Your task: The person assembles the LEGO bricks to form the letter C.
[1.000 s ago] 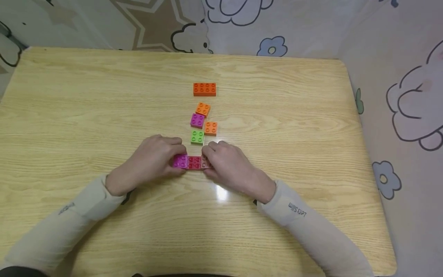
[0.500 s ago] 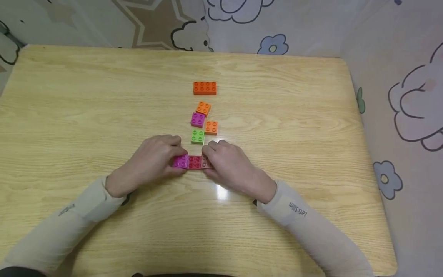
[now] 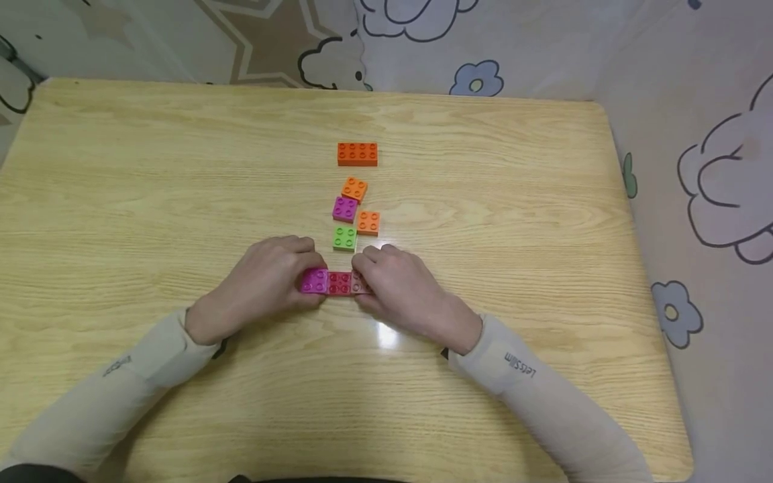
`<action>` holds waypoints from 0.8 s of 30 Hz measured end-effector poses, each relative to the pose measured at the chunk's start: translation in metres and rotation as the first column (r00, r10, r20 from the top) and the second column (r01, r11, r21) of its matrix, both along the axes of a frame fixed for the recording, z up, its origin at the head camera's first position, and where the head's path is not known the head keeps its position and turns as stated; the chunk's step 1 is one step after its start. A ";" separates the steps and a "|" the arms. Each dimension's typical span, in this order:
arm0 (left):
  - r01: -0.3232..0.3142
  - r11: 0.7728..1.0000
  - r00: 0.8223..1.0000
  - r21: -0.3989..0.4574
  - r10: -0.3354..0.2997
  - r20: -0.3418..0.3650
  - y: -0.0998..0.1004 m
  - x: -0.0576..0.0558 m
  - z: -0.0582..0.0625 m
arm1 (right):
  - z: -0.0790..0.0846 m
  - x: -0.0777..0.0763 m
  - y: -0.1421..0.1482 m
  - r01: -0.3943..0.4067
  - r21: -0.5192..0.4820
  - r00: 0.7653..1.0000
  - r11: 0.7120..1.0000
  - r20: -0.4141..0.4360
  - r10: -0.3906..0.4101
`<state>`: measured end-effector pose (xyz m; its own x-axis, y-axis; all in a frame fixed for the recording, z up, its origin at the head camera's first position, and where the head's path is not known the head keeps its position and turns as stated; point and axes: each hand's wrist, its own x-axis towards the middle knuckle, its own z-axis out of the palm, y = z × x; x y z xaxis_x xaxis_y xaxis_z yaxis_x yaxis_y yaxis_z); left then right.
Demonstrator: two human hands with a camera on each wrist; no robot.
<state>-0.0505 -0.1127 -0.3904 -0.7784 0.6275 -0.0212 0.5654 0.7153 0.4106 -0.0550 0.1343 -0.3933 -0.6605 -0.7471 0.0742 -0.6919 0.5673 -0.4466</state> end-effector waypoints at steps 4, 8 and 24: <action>-0.013 1.000 1.000 0.019 0.012 0.023 -0.001 0.000 -0.001 | 0.002 0.000 0.000 0.004 0.009 1.000 1.000 0.004 -0.004; -0.016 1.000 0.999 0.021 0.016 0.038 -0.001 0.000 -0.001 | 0.002 0.000 0.000 0.007 0.015 1.000 1.000 0.002 -0.007; -0.027 0.999 0.984 0.021 0.023 0.179 -0.008 -0.004 0.013 | 0.000 0.002 0.000 0.005 0.004 1.000 1.000 -0.011 -0.005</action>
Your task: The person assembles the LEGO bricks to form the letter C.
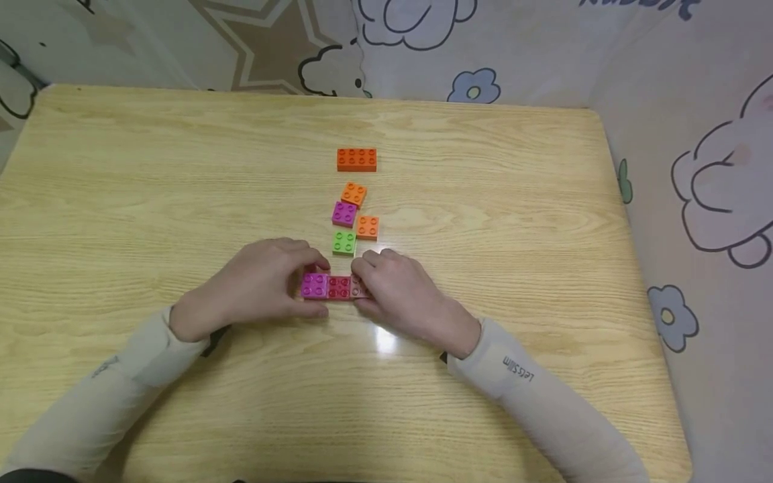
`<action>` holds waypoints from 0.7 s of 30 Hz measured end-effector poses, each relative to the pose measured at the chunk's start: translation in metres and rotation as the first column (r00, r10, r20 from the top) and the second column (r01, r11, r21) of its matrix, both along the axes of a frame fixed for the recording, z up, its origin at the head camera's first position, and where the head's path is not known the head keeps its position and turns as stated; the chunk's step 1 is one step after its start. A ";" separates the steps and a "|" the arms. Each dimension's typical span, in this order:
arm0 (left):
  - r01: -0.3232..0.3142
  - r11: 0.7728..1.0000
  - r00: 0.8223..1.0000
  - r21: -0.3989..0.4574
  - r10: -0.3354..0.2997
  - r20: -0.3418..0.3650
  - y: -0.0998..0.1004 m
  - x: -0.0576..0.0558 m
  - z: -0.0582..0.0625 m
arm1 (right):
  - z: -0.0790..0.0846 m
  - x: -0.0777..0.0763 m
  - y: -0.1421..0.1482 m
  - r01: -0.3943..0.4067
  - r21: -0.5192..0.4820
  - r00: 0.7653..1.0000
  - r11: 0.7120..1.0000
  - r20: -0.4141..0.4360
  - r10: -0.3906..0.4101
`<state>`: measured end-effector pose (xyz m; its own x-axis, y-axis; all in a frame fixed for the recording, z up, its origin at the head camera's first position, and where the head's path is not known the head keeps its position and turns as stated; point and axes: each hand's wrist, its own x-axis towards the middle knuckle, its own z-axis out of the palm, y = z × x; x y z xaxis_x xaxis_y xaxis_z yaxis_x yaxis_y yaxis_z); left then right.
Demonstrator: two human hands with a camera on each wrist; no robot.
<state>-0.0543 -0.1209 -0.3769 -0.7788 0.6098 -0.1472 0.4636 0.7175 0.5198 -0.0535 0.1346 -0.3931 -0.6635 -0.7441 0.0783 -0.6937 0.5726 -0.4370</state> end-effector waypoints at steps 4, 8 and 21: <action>-0.016 0.999 0.999 0.044 0.014 0.040 -0.004 -0.005 0.008 | 0.000 0.000 0.000 0.001 0.002 1.000 1.000 -0.006 -0.001; -0.037 0.995 0.997 0.095 0.030 0.065 -0.010 -0.012 0.009 | 0.000 0.000 0.000 0.000 -0.001 1.000 1.000 -0.005 0.000; -0.140 0.949 0.983 0.281 0.100 0.152 -0.019 -0.035 -0.006 | 0.000 -0.001 0.000 0.007 0.021 1.000 1.000 0.013 -0.007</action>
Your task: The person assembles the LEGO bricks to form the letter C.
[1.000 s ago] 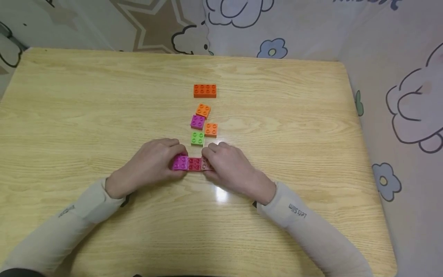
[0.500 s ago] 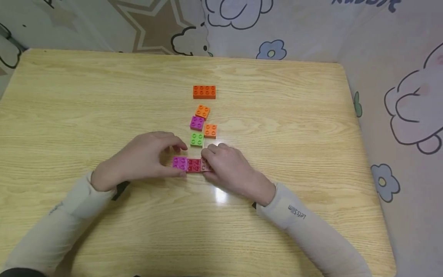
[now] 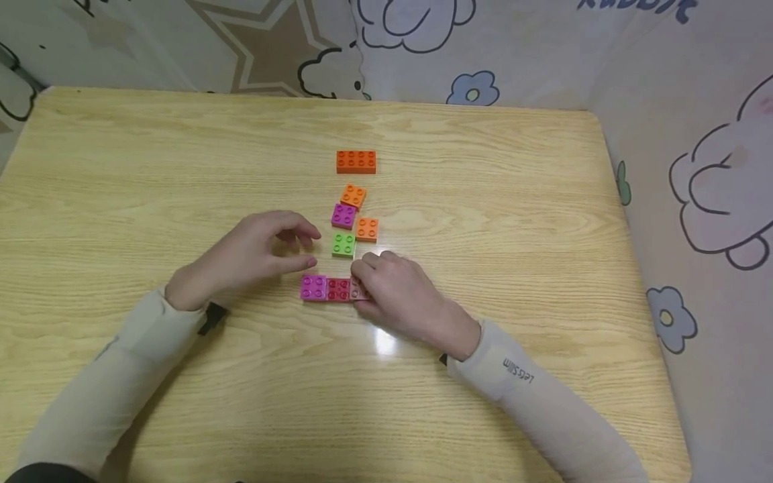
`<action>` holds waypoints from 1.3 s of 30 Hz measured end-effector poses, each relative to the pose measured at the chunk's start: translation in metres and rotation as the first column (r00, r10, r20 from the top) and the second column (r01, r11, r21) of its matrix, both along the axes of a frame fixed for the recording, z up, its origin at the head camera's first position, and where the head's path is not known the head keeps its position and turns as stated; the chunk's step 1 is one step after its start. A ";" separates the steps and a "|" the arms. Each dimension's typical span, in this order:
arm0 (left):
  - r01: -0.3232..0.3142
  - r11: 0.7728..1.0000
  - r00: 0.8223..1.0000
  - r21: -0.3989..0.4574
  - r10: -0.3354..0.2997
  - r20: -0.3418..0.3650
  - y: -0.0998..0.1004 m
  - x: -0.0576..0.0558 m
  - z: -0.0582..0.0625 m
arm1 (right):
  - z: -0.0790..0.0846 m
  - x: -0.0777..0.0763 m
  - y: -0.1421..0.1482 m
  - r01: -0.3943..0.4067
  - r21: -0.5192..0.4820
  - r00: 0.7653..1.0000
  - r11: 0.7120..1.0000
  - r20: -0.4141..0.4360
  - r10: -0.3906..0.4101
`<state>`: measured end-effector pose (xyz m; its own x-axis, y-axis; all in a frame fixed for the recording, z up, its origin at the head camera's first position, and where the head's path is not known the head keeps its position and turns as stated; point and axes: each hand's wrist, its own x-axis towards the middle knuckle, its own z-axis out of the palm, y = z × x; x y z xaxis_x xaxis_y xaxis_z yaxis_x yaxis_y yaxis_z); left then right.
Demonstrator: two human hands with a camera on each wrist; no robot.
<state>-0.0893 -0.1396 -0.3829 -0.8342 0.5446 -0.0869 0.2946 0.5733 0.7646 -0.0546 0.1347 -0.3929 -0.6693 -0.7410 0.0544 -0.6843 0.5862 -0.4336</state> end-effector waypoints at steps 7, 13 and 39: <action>0.011 0.999 1.000 -0.038 -0.011 -0.021 0.006 -0.012 -0.005 | -0.001 0.000 0.000 0.002 -0.004 1.000 1.000 0.007 -0.002; 0.038 0.996 0.999 -0.083 -0.041 -0.030 0.016 -0.018 -0.006 | 0.000 0.000 0.000 0.006 0.012 1.000 1.000 0.016 -0.006; 0.054 0.976 0.998 -0.212 -0.060 -0.020 0.038 -0.026 -0.008 | -0.001 0.000 0.002 0.005 -0.002 1.000 1.000 0.002 -0.005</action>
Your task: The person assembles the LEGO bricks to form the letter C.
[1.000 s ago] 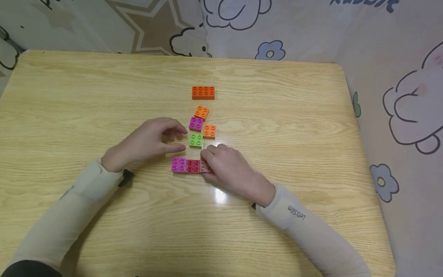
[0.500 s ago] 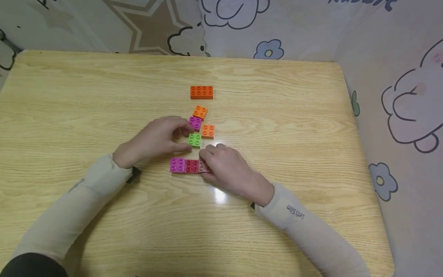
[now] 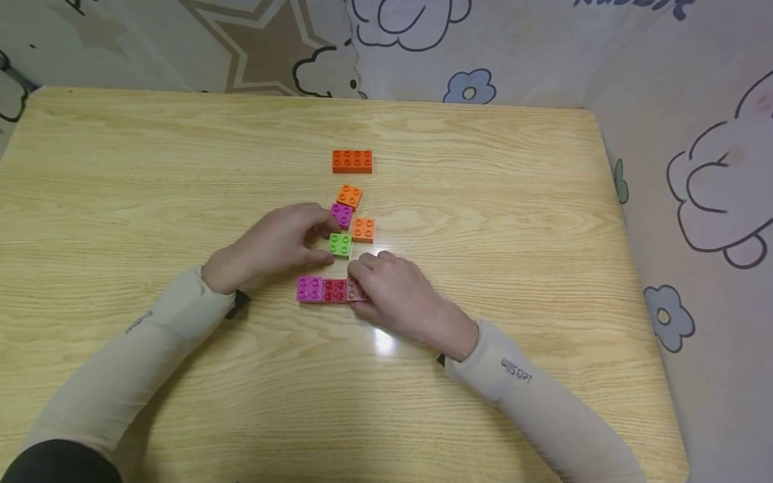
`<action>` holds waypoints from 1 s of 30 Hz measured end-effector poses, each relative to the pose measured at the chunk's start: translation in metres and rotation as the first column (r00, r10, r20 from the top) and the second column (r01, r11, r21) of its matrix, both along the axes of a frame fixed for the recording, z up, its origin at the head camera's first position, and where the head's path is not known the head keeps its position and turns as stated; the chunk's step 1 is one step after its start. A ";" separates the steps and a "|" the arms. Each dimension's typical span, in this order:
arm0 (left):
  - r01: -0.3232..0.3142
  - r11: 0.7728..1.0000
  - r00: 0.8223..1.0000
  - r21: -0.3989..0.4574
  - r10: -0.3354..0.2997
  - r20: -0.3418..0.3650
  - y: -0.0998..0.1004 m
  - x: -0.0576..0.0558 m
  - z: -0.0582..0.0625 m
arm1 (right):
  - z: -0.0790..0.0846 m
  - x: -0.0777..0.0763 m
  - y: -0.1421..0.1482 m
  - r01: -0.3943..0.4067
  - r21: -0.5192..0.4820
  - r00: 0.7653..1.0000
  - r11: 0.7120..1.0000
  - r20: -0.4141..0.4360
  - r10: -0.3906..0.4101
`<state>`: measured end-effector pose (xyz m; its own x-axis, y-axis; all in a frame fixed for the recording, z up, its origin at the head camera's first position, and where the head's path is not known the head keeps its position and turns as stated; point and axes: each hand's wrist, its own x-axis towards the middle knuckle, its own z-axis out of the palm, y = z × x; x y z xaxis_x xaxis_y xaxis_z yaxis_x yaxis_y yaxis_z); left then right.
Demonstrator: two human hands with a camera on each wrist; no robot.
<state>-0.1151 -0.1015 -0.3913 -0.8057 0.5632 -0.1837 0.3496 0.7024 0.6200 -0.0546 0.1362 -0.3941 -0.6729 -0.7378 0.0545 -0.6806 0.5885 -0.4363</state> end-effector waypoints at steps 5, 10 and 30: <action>-0.002 1.000 1.000 0.009 0.002 0.012 -0.003 0.002 0.000 | -0.002 -0.001 0.000 -0.002 -0.005 1.000 1.000 0.006 0.002; -0.005 1.000 1.000 0.028 0.004 0.029 -0.007 0.005 0.002 | -0.002 -0.001 0.001 -0.003 -0.007 1.000 1.000 0.004 0.003; -0.101 0.985 0.994 0.142 0.094 0.058 -0.035 0.038 0.028 | 0.002 -0.001 -0.001 0.002 0.002 1.000 1.000 0.031 -0.002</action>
<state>-0.0767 -0.1360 -0.3637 -0.8498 0.5059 -0.1483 0.2489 0.6330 0.7331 -0.0557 0.1348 -0.3924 -0.6759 -0.7363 0.0324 -0.6656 0.5909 -0.4559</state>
